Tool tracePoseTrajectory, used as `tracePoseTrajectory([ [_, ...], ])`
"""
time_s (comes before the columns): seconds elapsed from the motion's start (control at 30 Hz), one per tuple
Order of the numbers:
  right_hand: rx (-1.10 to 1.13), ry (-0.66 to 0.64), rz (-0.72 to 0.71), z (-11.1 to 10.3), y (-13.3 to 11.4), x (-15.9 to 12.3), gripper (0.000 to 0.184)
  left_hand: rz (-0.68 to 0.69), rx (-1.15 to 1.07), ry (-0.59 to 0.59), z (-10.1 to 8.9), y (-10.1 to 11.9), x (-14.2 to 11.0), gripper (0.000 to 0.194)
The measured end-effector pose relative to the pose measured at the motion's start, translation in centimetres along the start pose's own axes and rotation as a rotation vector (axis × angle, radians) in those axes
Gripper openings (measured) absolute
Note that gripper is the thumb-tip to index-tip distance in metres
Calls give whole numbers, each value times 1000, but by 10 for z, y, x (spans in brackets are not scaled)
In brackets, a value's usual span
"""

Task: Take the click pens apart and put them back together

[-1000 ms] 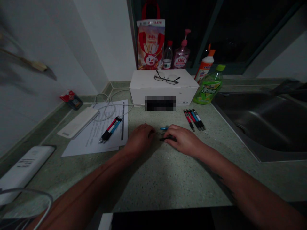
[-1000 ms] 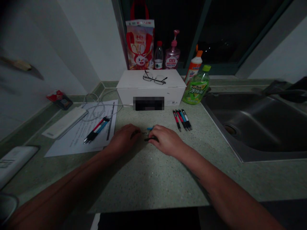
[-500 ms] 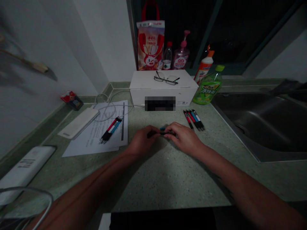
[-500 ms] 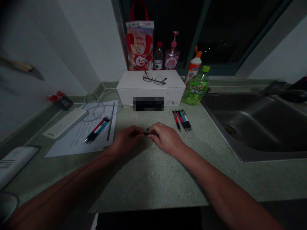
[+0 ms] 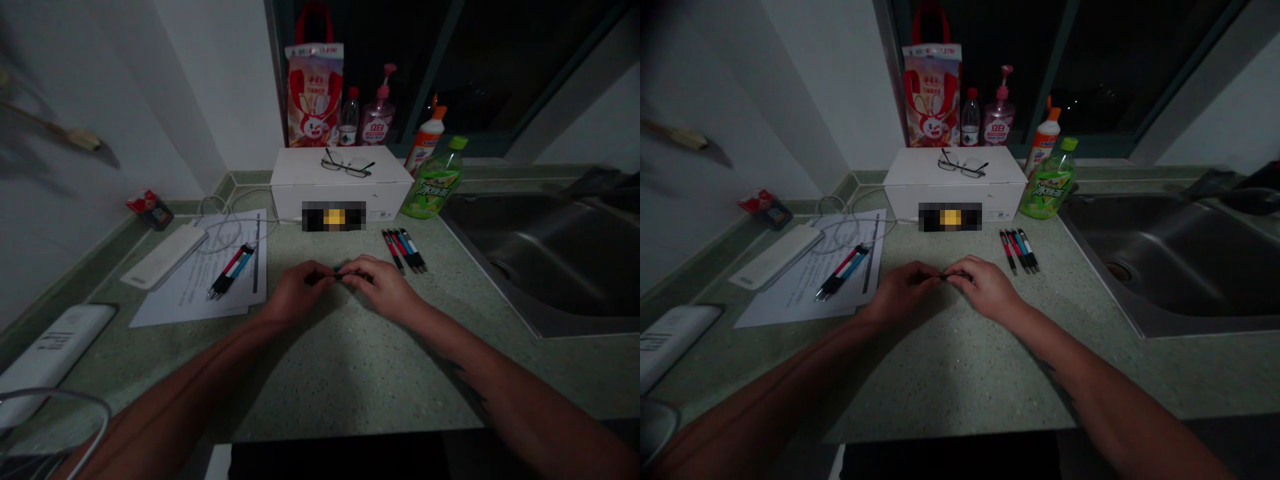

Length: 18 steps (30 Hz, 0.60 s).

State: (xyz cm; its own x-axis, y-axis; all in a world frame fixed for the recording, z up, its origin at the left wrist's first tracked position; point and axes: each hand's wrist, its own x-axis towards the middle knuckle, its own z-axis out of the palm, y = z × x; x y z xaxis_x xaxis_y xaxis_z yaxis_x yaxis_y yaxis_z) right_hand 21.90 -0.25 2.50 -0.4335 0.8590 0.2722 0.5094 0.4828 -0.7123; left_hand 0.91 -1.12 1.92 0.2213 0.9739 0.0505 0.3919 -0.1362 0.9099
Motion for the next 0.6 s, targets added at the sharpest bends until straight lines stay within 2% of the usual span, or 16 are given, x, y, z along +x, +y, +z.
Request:
tracePoseTrajectory([
  [0.1, 65, -36, 84, 2, 1, -1, 21, 17, -8, 8, 1, -2, 0, 8],
  [0.17, 101, -45, 117, 4, 3, -2, 20, 21, -5, 11, 2, -4, 0, 9],
  [0.3, 117, -11, 109, 6, 4, -3, 25, 28, 3, 26, 1, -4, 0, 10],
  [0.43, 95, -30, 109, 5, 4, -2, 11, 39, 9, 9, 1, -1, -1, 9],
  [0.5, 74, -71, 107, 5, 4, -2, 17, 40, 5, 6, 1, 1, -2, 9],
  [0.6, 83, -56, 115, 5, 5, -2, 14, 27, 3, 28, 1, 1, -2, 9],
])
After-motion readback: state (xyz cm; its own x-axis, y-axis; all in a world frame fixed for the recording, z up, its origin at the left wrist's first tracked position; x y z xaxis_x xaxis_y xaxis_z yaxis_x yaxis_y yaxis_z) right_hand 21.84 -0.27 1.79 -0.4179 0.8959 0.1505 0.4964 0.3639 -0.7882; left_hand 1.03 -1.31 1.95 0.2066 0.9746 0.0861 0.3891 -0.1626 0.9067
